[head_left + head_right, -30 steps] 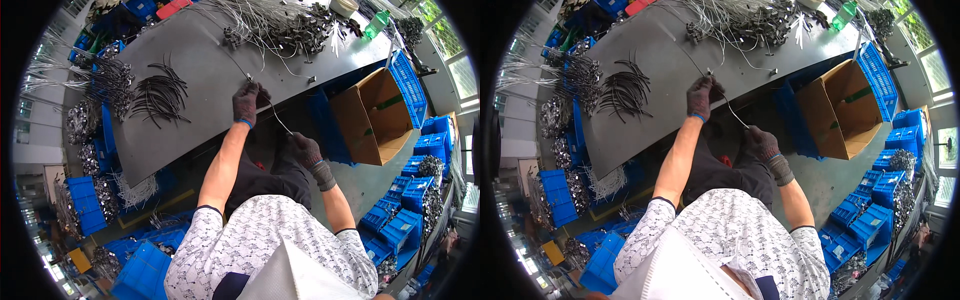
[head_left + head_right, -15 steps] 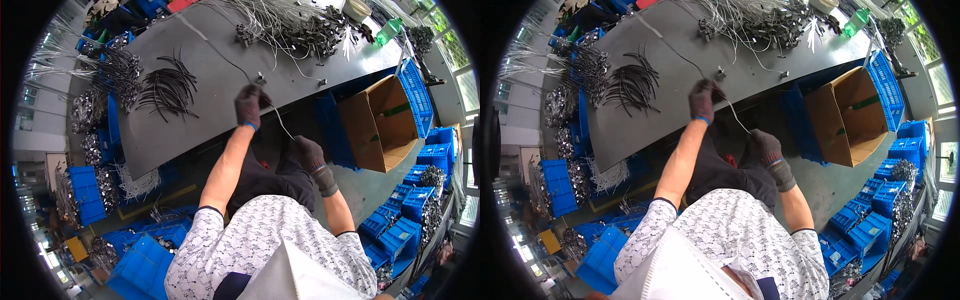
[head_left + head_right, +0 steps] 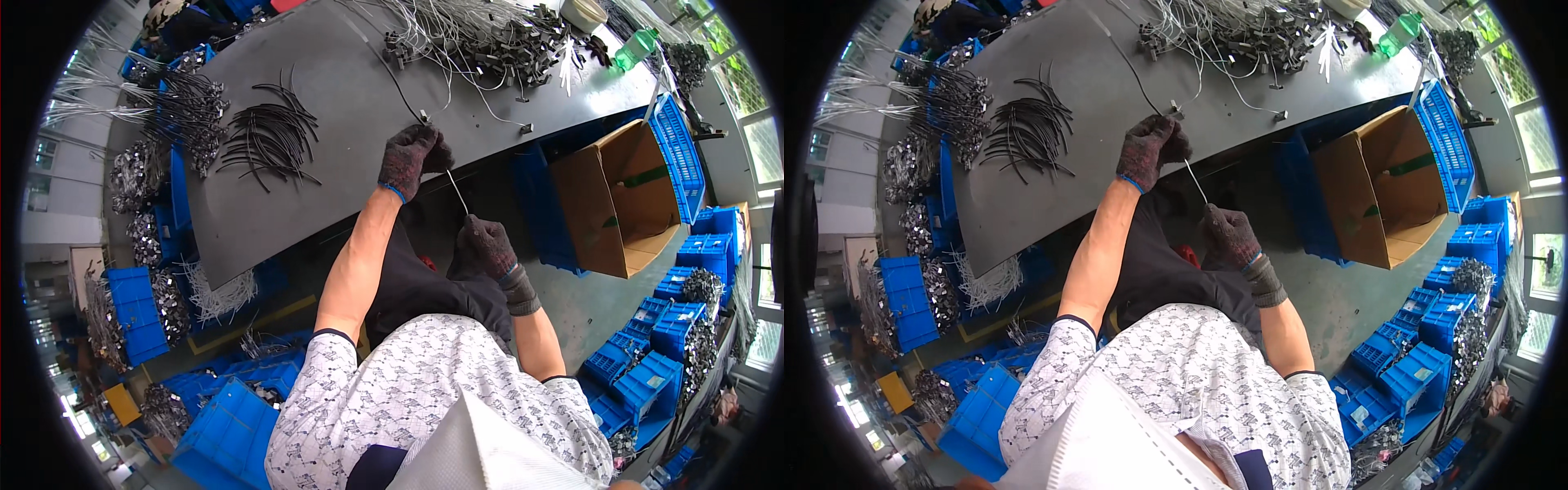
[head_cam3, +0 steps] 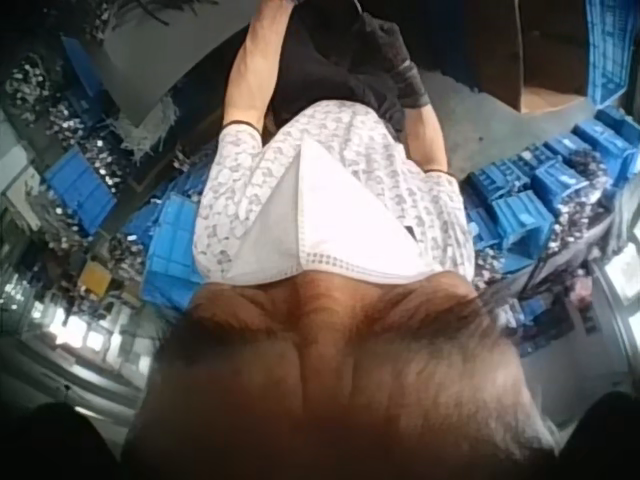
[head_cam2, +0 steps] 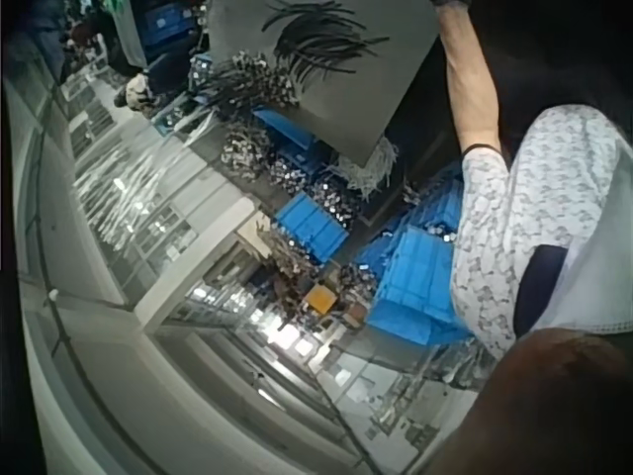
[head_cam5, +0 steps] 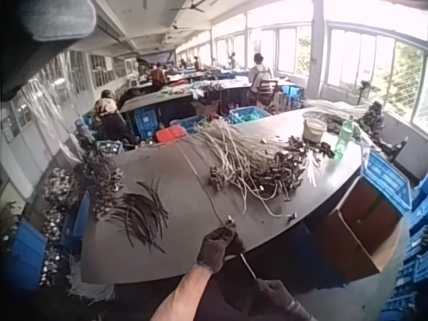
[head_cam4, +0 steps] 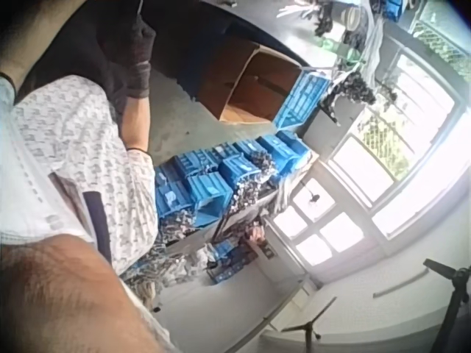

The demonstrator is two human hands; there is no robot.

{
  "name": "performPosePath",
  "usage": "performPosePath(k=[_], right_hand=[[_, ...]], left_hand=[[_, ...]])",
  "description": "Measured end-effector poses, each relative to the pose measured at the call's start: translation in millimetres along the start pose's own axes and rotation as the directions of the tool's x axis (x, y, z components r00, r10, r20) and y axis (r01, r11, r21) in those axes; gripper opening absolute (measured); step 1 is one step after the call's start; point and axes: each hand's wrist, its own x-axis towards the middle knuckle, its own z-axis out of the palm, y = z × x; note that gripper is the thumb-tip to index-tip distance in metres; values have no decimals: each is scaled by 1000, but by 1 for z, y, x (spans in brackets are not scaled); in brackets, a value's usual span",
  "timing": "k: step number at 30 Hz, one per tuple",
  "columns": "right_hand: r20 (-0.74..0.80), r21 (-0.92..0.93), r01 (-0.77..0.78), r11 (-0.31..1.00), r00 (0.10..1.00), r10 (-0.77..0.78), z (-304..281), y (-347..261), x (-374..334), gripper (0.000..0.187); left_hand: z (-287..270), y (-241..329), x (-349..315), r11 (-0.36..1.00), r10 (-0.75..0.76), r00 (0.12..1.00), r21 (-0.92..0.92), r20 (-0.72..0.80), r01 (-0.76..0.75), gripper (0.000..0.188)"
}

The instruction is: Assembling electronic cable harnesses by grouping wires and attaching connectors at a manual workstation.

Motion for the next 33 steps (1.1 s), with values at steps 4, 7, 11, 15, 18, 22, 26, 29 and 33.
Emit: performPosePath(k=[4, 7, 11, 15, 18, 22, 26, 29, 33], right_hand=[[-70, -280, 143, 949, 983, -169, 6, -9, 16, 48], [-100, -313, 231, 921, 956, -274, 13, -23, 23, 50], [-108, -603, 498, 623, 723, -682, -13, 15, 55, 50], [-43, 29, -33, 999, 999, 34, 9, -11, 35, 46], [-32, -89, 73, 993, 997, -76, 2, 8, 39, 47], [-105, 75, -140, 987, 984, 147, -8, 14, 51, 42], [85, -713, 481, 509, 781, -619, -14, 12, 62, 45], [-278, -182, 106, 977, 948, -155, 6, -16, 66, 58], [-236, -260, 50, 964, 965, -114, -6, -7, 101, 64]], left_hand=[[3, -13, -9, 996, 0, 995, 85, 100, -8, 25], [6, -22, -28, 987, -75, 991, 150, 110, 58, 29], [22, -32, -35, 892, -52, 981, 450, 185, -38, 29], [-19, -53, 2, 983, -14, 998, 181, -61, 25, 24], [-14, -48, 5, 986, -114, 991, 117, -65, 121, 21], [-13, -52, 0, 972, -230, 972, 58, 44, 227, 20], [3, -74, -9, 929, -98, 995, 361, 25, 83, 21], [6, -90, -22, 807, -60, 998, 589, 29, 31, 23], [0, -103, -27, 865, 47, 998, 498, 52, -67, 25]])
